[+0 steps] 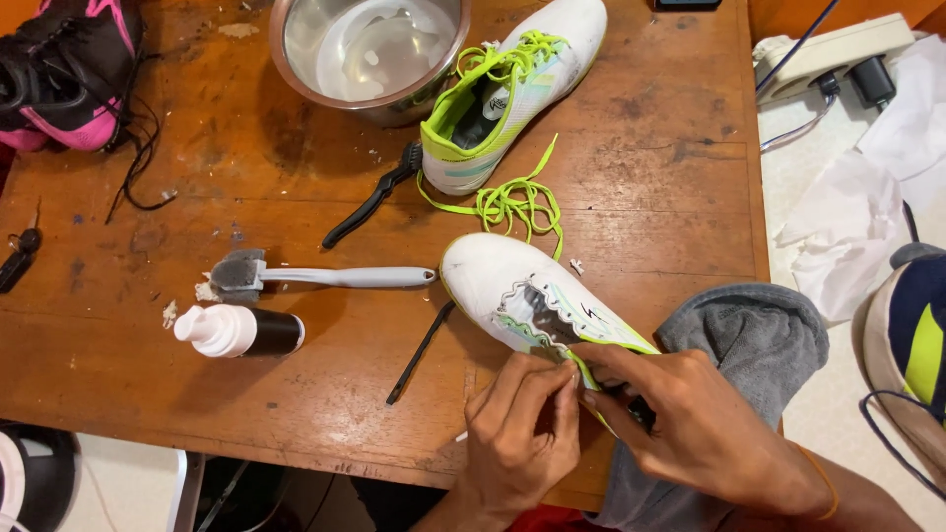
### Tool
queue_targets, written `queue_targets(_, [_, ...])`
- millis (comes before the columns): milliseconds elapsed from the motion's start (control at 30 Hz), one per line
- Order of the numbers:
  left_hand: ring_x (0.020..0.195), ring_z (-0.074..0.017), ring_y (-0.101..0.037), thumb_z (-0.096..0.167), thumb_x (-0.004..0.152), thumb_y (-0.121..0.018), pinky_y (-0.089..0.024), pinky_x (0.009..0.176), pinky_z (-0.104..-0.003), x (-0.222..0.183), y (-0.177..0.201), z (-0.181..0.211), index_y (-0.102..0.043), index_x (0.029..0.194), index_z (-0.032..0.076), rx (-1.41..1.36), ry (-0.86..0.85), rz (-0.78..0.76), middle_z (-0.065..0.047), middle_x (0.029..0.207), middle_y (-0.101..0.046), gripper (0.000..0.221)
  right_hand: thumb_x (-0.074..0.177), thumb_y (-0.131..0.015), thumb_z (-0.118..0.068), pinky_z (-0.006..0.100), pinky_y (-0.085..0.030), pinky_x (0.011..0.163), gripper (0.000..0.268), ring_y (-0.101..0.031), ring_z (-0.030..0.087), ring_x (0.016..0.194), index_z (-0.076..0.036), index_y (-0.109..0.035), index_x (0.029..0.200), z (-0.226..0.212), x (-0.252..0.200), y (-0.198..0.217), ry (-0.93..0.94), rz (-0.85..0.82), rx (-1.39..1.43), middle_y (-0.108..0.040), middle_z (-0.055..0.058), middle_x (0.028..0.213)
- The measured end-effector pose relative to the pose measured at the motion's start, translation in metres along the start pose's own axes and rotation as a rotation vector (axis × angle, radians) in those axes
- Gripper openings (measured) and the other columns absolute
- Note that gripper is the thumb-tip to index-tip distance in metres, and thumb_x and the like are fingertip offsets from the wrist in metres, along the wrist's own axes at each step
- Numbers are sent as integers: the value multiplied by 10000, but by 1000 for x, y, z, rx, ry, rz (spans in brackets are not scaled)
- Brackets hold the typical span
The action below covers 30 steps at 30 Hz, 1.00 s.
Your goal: Cleaning and applying adhesive or cleaner to the side of a soccer cleat during a repair process.
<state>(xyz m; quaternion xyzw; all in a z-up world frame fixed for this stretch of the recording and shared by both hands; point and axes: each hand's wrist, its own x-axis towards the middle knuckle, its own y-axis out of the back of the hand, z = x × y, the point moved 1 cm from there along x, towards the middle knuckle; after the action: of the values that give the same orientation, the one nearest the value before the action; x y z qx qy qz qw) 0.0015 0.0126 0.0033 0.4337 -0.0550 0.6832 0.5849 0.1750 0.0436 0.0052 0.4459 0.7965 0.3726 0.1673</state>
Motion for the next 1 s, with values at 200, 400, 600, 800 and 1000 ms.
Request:
queue_targets(200, [641,-240,-635,-25,944,-664,-519,546,-341,-6,1,3,-659,940,-28,57,34,4,-124,817,-611,7,877,-697,-198,384,-522,515,361,-718,264,480,-187,-651,1235,-3,0,0,17,7,5,-825,-28,1002])
queue_targets(400, [642,-231,-641,-48,929,-679,-525,535,-325,-1,0,-1,-654,920,-49,11,13,36,-137,805,-621,26,875,-686,-212,462,-509,526,462,-735,343,647,-188,-601,1328,2,-4,-4,19,-8,-74,-806,33,860])
queue_targets(600, [673,-250,-656,-48,934,-676,-541,579,-337,3,1,-3,-662,925,-52,11,2,18,-142,822,-630,16,867,-706,-190,441,-509,522,436,-736,348,640,-154,-611,1291,2,-3,-4,51,10,-49,-809,54,909])
queue_targets(800, [680,-213,-668,10,932,-687,-539,601,-323,-2,10,1,-685,942,6,-3,101,-26,-91,826,-655,11,878,-695,-243,448,-525,541,385,-754,350,697,-195,-618,1252,-1,-1,-1,-30,-22,-47,-821,27,946])
queue_targets(1000, [740,-232,-683,-50,918,-682,-583,638,-287,2,15,-9,-668,937,-58,-96,140,29,-144,847,-654,25,866,-684,-267,415,-549,558,462,-793,317,618,-206,-639,1321,-8,9,10,-95,-115,-27,-846,57,781])
